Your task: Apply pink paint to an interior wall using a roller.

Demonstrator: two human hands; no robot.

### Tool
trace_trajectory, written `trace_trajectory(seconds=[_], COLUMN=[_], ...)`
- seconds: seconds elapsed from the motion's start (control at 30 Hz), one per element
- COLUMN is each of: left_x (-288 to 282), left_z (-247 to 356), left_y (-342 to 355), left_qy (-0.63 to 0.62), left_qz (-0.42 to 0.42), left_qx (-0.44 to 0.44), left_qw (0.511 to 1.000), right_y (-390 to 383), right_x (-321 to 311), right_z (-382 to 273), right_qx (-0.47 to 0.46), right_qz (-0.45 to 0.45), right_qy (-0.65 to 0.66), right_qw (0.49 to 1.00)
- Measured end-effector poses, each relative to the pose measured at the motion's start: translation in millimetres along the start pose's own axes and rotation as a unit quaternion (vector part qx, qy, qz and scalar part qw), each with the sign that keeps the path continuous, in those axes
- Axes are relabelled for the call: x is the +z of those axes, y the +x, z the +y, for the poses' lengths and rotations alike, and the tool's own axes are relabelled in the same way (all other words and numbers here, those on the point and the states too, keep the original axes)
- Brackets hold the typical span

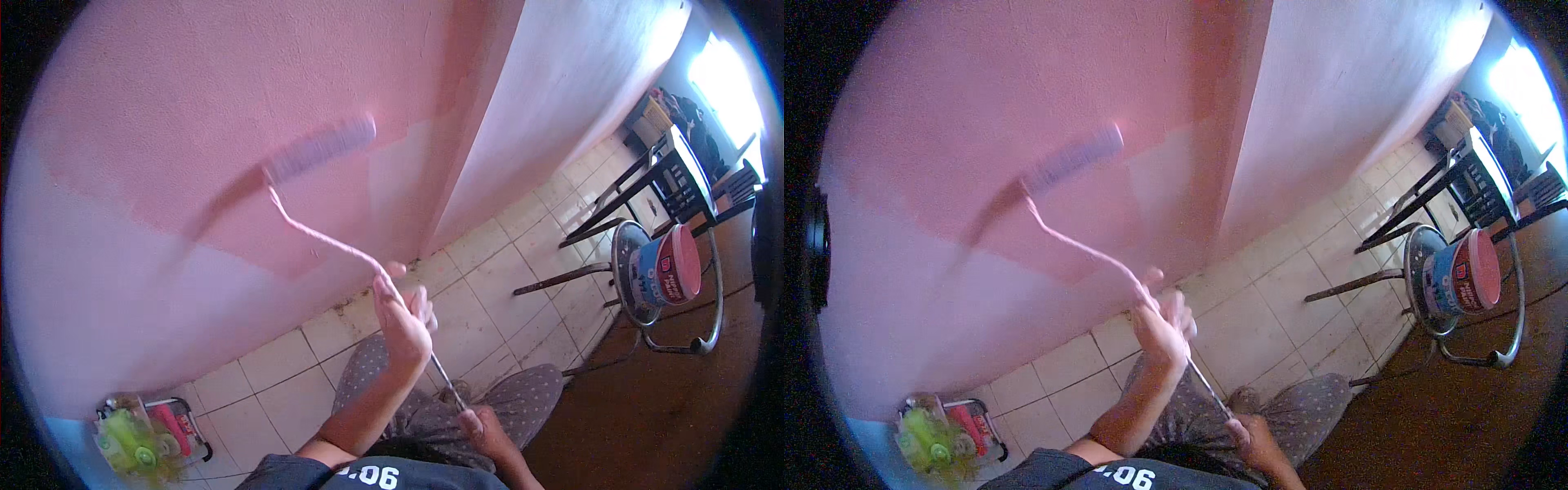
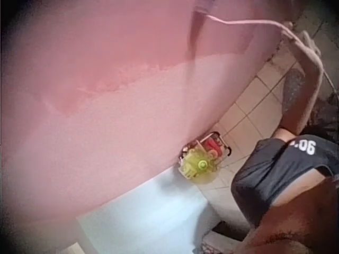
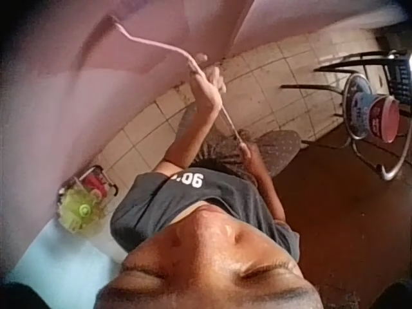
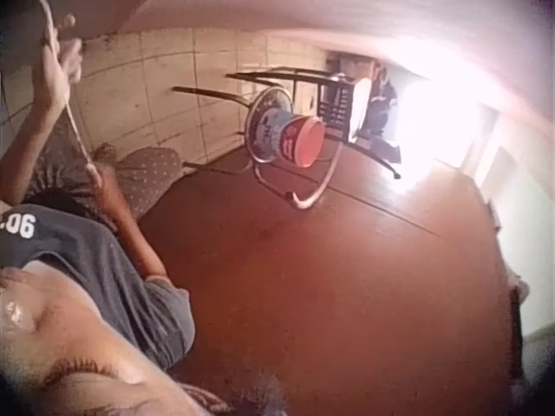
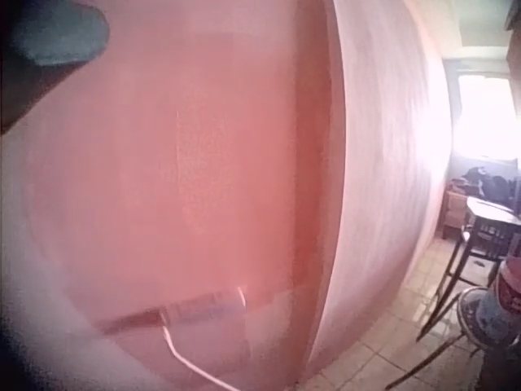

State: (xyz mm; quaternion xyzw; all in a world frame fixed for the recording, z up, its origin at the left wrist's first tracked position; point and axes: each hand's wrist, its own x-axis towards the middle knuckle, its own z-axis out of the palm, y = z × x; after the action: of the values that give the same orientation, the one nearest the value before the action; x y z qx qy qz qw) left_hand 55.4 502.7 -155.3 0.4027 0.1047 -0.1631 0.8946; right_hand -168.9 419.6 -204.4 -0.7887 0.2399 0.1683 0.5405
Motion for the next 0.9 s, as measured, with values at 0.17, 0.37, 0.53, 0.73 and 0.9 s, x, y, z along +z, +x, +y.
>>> trace_trajectory(seconds=[0.17,0.37,0.53,0.73,0.9], left_x=[-47,-63,-25,32,32], left_z=[-82,-155,-155,-97,-111], left_y=[26,1,34,36,48], left_qy=[0.059,0.040,0.017,-0.007,0.017], left_qz=[0.112,0.132,0.115,0.014,-0.014], left_qx=[0.007,-0.213,-0.199,-0.172,-0.070], left_qw=[0.992,0.967,0.973,0.985,0.997], right_y=[5,-28,3,17,31], right_x=[0,-20,-53,-81,-85], right_z=[33,75,73,69,57], right_qx=[-0.030,0.009,0.095,-0.006,-0.008], right_qz=[0.012,0.030,0.027,0.000,-0.002], right_qy=[-0.027,-0.128,-0.076,-0.005,-0.052], right_qw=[0.999,0.991,0.992,1.000,0.999])
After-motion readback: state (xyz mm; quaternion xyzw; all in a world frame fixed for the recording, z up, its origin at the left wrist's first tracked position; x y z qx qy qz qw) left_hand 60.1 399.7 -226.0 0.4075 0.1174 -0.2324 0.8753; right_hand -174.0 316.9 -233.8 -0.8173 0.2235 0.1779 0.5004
